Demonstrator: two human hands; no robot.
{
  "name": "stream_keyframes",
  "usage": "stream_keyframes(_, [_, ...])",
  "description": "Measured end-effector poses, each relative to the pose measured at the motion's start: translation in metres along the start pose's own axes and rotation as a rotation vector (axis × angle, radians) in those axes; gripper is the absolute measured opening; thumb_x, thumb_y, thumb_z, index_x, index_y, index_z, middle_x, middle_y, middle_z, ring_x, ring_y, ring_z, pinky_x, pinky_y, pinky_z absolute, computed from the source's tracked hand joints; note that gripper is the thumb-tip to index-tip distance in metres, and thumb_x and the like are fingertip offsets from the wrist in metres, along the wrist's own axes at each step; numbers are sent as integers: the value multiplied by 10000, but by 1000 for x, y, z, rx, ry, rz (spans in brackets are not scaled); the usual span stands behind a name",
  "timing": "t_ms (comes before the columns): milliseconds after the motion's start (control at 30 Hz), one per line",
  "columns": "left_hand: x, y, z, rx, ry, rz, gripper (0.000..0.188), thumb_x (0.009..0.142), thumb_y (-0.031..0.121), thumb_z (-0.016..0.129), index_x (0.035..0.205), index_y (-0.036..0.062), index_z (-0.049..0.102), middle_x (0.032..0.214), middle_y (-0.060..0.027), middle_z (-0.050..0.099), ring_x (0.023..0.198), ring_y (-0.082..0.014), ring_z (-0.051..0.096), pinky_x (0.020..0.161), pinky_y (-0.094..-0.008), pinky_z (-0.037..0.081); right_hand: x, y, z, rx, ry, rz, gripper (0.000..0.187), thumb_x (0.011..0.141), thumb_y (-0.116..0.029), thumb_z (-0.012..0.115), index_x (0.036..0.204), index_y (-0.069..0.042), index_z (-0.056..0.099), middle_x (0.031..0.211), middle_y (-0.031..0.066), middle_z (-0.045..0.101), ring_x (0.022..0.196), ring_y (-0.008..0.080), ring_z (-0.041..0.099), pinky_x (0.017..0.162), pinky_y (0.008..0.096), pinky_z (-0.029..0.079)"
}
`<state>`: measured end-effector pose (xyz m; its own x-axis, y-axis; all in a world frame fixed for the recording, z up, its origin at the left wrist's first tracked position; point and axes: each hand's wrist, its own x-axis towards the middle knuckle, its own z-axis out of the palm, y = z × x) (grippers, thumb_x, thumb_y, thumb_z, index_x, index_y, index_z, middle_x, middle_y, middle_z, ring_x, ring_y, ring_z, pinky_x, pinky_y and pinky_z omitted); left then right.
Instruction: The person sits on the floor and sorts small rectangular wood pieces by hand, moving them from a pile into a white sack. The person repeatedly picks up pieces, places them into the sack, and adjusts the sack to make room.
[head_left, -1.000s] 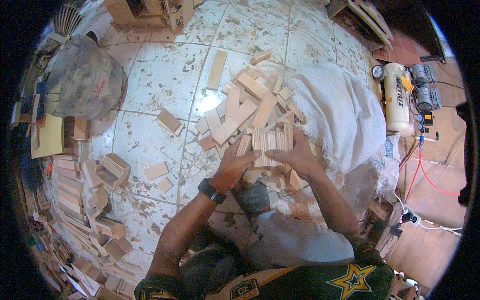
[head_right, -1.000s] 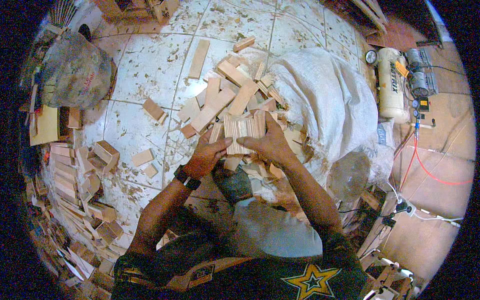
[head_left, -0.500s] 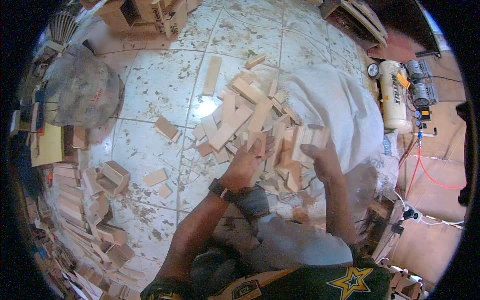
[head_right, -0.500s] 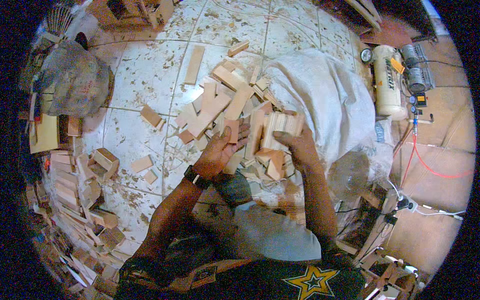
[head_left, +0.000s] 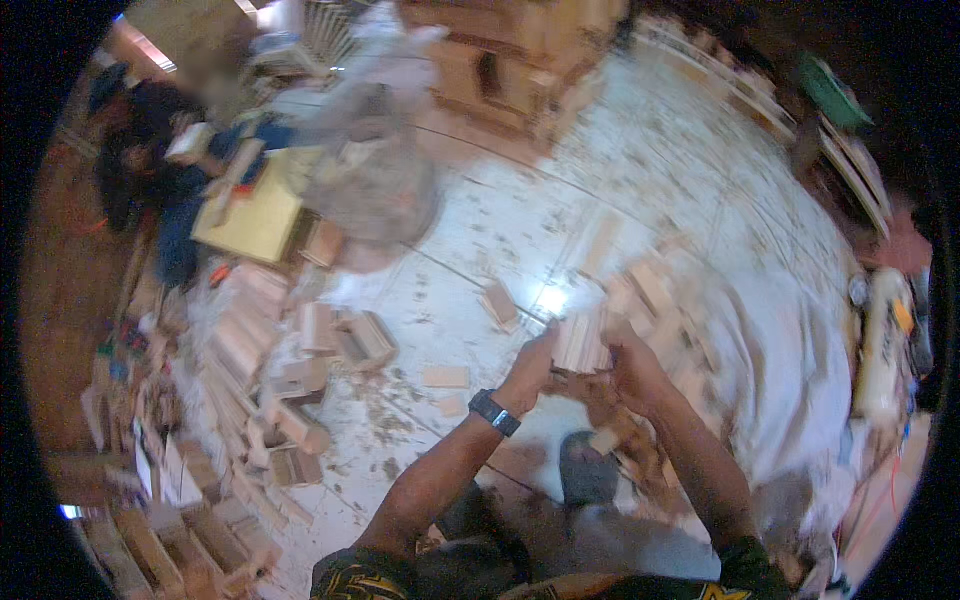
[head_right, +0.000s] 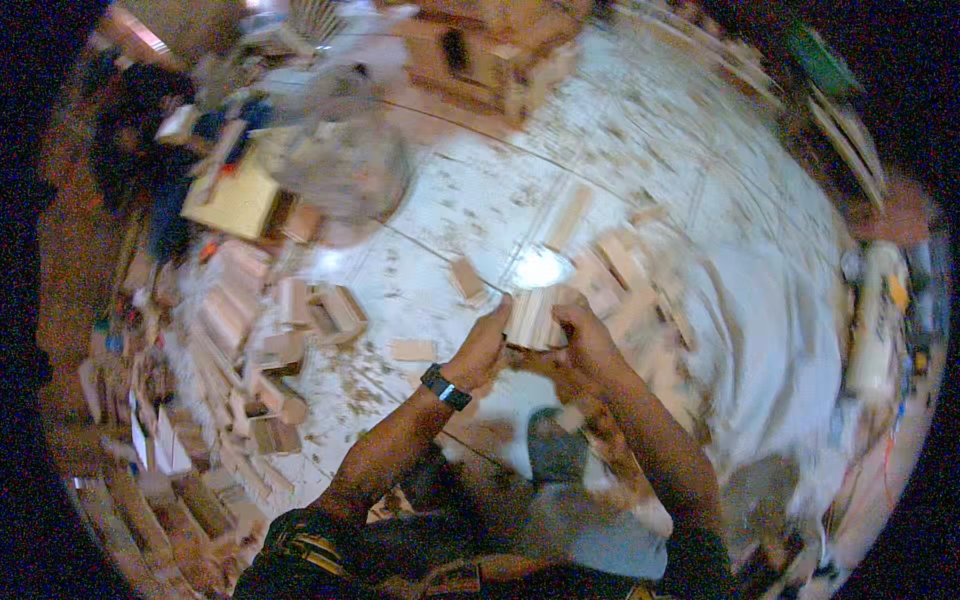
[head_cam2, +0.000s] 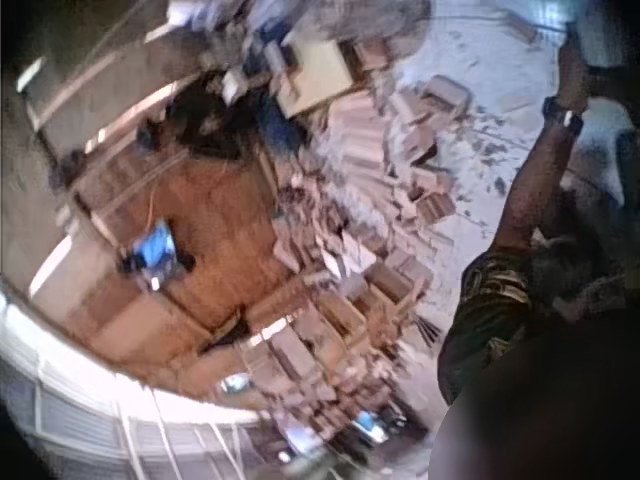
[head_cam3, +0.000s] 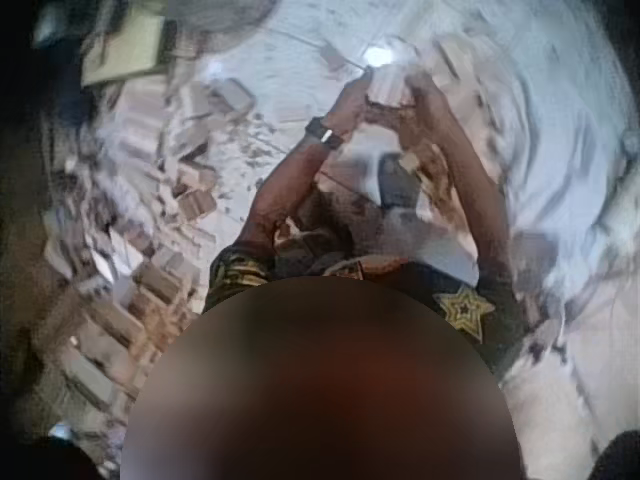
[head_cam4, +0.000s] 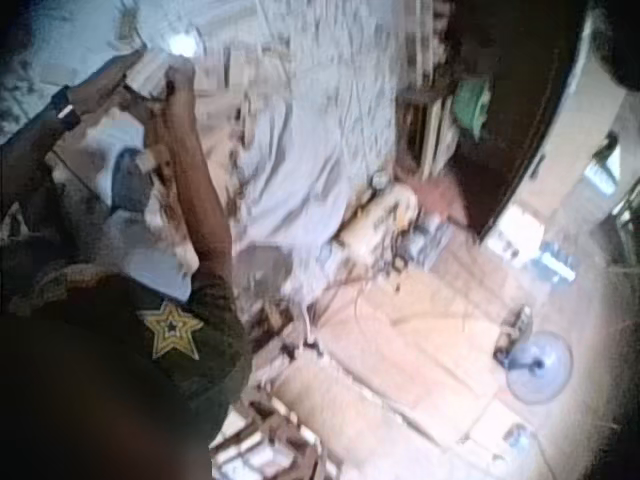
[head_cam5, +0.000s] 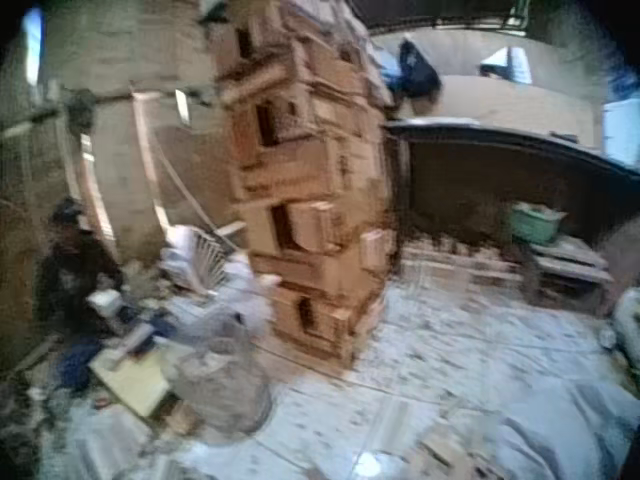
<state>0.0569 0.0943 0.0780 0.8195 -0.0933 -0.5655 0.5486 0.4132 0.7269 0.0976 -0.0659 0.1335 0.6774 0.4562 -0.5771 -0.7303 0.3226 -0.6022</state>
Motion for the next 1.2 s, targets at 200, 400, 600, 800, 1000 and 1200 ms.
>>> stream_keyframes(200, [-8,158,-94,402,387,463,441,1001,403,430,1173,28,586,1105,-102,634,932,-186,622,836,-336,496,76,-62,148,-172,-515,-208,413,935,-417,489,1181,-90,548,1128,80,599,1002,217,592,855,369,491])
stream_keyframes(400, [-30,333,-161,891,559,832,402,976,390,425,1115,54,595,985,-66,621,827,-177,568,775,-349,478,113,-139,328,-262,-459,-223,446,907,-384,526,1175,-27,544,1122,142,604,1100,249,540,858,463,474])
stream_keyframes(600, [-48,276,-186,278,832,802,320,923,217,500,1123,-15,593,1093,-140,621,1033,-236,578,857,-373,466,105,-115,204,-922,-274,-1081,702,901,-352,565,1398,76,316,1365,270,456,1253,333,487,996,440,429])
stream_keyframes(800, [-38,104,-133,783,714,723,437,898,131,595,1307,0,519,1287,-175,568,1115,-231,576,872,-340,498,6,-53,-73,-822,420,-645,287,907,-112,584,1177,-16,568,941,82,653,826,162,627,707,307,539])
stream_keyframes(1000, [-20,32,-70,912,243,660,457,892,92,623,1326,18,502,1302,-152,563,1143,-216,567,846,-321,523,-132,43,-247,-953,810,-329,204,887,-223,600,949,-35,647,800,58,645,691,156,595,665,304,515])
stream_keyframes(1200, [-5,23,-50,852,77,471,449,892,86,613,1321,9,504,1312,-155,550,1156,-220,556,895,-326,501,-175,43,-315,-1860,810,73,398,901,-384,530,1055,-32,633,969,196,679,855,332,663,733,443,526])
